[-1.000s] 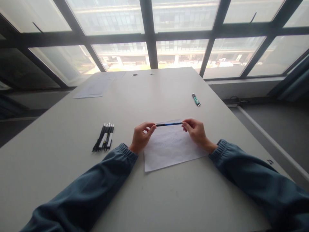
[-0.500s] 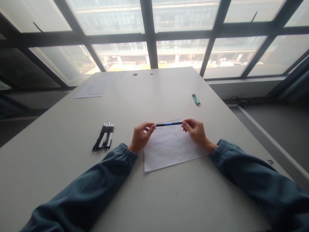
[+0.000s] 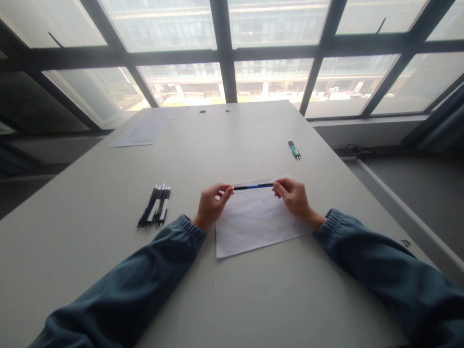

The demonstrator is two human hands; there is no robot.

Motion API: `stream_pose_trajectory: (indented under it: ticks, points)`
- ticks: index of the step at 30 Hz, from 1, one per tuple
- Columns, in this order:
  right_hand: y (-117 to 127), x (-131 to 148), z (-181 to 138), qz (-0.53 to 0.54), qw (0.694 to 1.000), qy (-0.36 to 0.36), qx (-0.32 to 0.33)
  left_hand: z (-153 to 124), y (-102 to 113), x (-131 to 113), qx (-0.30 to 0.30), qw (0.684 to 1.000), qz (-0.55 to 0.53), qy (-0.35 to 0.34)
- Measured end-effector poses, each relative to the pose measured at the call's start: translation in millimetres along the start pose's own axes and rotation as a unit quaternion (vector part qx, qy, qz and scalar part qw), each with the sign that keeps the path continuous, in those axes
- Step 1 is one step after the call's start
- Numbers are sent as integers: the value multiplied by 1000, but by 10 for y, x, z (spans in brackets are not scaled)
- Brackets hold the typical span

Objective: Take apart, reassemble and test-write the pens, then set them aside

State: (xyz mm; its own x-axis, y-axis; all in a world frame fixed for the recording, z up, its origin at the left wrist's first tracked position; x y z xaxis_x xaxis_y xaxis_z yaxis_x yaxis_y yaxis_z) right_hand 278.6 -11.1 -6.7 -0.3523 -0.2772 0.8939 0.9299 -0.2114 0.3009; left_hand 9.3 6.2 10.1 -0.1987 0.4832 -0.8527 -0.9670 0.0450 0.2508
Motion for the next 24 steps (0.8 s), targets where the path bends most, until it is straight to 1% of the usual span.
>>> stream_pose_trajectory:
  ticks: [24]
  points:
    - [8, 28, 5, -12, 1000, 2, 3, 18, 1, -39, 11, 1000, 6, 3]
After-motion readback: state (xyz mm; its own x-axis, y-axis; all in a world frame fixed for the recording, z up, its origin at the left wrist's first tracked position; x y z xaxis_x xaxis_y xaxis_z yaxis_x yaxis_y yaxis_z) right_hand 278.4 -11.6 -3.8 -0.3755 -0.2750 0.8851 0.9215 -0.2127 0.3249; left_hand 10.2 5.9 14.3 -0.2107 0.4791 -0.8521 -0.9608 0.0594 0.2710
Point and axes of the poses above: each hand's wrist, its own z-axis towards the middle knuckle, its own y-axis out of the back of the hand, x = y × z, the point moved 1 cm from there along z, towards the middle knuckle, and after that the axes turned 14 degrees about -z, right-handed, at the moved point
